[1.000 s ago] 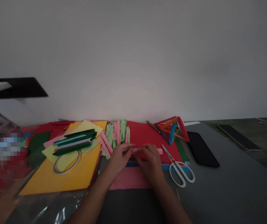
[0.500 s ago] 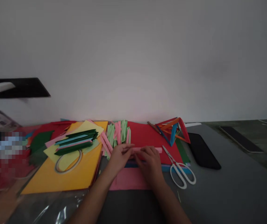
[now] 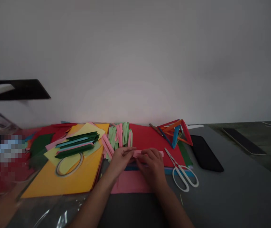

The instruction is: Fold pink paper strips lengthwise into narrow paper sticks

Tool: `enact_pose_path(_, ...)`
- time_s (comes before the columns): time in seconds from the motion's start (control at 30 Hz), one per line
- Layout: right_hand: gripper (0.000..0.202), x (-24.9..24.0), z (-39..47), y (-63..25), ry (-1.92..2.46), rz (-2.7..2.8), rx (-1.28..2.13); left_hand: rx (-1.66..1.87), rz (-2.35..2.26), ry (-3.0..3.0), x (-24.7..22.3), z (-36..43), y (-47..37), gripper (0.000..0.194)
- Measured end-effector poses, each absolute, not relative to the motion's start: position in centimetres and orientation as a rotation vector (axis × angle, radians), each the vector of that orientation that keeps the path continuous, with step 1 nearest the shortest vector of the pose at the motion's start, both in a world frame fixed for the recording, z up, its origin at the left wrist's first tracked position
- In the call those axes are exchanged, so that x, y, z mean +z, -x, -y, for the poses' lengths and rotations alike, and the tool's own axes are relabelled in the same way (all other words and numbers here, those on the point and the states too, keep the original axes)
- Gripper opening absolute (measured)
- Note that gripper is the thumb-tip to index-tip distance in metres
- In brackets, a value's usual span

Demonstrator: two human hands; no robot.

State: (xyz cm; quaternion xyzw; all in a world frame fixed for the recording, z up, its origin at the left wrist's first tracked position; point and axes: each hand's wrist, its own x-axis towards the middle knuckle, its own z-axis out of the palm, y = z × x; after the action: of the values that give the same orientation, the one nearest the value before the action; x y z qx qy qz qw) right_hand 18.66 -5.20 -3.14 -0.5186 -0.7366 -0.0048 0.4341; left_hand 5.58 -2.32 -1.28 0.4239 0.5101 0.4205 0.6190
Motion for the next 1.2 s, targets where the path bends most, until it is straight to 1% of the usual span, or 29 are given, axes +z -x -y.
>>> enact_pose_path(0.2, 0.009, -3.35, 5.15, -18.47, 1.317, 1.859, -0.04, 0.991, -1.197, -0.968, -1.13, 2.35, -5.69, 0.021)
enact_pose_path(0.33, 0.012, -3.48, 5.13, -18.43, 1.324, 1.898, -0.056, 0.987, -1.21, -0.96, -1.25, 2.27, -5.74, 0.023)
enact_pose_path(0.63, 0.006, -2.89, 5.06, -18.6, 1.366, 1.596, 0.274, 0.991, -1.163, -0.934, -1.14, 2.35, -6.04, 0.024)
enact_pose_path(0.77, 0.005, -2.63, 5.18, -18.51, 1.388, 1.529, 0.308, 0.99, -1.14, -0.956, -0.79, 2.5, -6.13, 0.024)
enact_pose_path(0.97, 0.015, -2.5, 5.25, -18.29, 1.421, 1.471, 0.274, 1.011, -1.117, -1.032, -0.38, 2.76, -6.41, 0.028)
enact_pose_path(1.2, 0.021, -2.81, 5.01, -18.47, 1.447, 1.403, 0.326, 1.017, -1.07, -1.093, -0.7, 2.66, -6.49, 0.029)
